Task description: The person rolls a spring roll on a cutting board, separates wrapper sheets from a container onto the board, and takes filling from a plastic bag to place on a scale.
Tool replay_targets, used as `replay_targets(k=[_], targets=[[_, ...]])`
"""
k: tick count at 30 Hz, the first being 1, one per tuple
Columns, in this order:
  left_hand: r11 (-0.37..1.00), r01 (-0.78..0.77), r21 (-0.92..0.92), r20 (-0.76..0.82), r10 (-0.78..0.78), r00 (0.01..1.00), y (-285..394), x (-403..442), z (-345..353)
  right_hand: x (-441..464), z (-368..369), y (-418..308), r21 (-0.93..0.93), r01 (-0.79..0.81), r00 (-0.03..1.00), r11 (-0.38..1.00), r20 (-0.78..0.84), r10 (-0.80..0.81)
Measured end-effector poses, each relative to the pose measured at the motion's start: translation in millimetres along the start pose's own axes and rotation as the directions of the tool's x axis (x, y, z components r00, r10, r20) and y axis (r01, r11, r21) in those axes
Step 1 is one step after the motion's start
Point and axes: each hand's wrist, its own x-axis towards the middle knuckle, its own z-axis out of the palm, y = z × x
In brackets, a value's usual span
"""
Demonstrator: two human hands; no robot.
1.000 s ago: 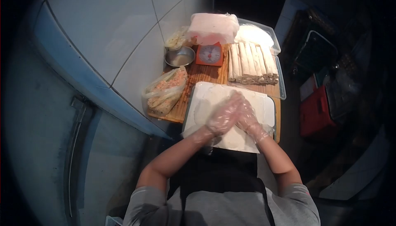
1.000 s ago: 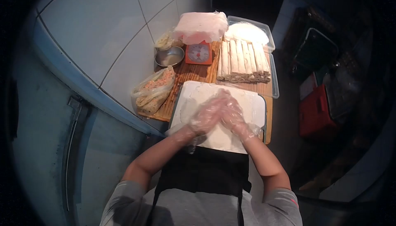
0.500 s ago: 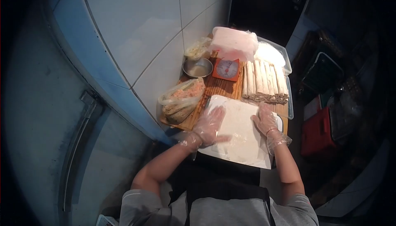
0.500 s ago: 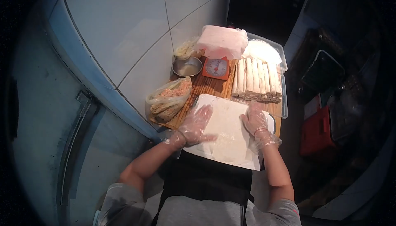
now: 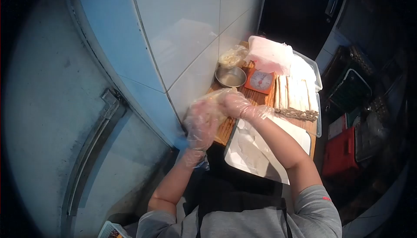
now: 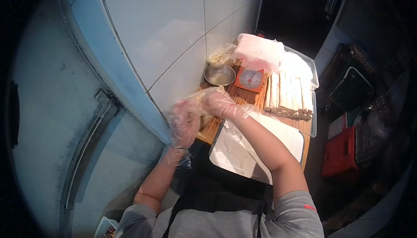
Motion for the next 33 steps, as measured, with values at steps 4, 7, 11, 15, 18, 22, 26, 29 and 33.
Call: replay_targets(k=[4, 7, 11, 15, 18, 22, 26, 29, 33], targets=[[0.981, 0.151, 0.124, -0.178, -0.127, 0.976, -14.0, -15.9, 17.7, 12.2, -3.3, -5.7, 0.009, -0.021, 0.982, 1.0, 0.189, 0.019], [0.983, 0.166, 0.074, -0.164, -0.153, 0.975, -18.2, -22.1, 33.7, 28.2, -1.0, -0.4, -0.017, -0.002, 0.957, 1.0, 0.291, 0.007], [0.981, 0.193, -0.018, -0.071, -0.194, 0.978, -20.8, -15.7, 29.1, 32.0, 9.7, 7.3, 0.154, -0.027, 0.949, 0.988, 0.316, -0.023], [0.991, 0.128, 0.042, -0.13, -0.122, 0.984, -21.0, -9.9, 23.6, 23.5, 5.0, 1.8, 0.22, -0.092, 0.965, 0.971, 0.262, 0.032], [0.969, 0.248, -0.001, -0.077, -0.247, 0.966, -28.2, -10.3, 27.0, 18.4, 6.1, 2.4, 0.209, -0.17, 0.961, 0.963, 0.251, 0.115], [0.987, 0.136, -0.091, -0.16, -0.149, 0.976, -43.6, -15.0, 35.6, 11.2, 9.7, 8.0, 0.305, -0.117, 0.991, 0.945, 0.097, 0.092], [0.969, 0.118, -0.216, -0.138, -0.15, 0.979, -64.1, -19.0, 42.9, -0.5, -6.1, 5.8, 0.542, -0.061, 0.993, 0.838, 0.121, -0.006], [0.931, 0.192, -0.311, 0.069, -0.179, 0.981, -45.3, -3.6, 26.2, -1.6, -33.2, -11.0, 0.576, -0.273, 0.944, 0.771, 0.316, 0.098], [0.837, 0.355, -0.417, 0.105, -0.343, 0.933, -5.1, 5.6, 5.8, 23.1, 34.5, 20.6, 0.337, -0.002, 0.997, 0.942, -0.067, 0.026]])
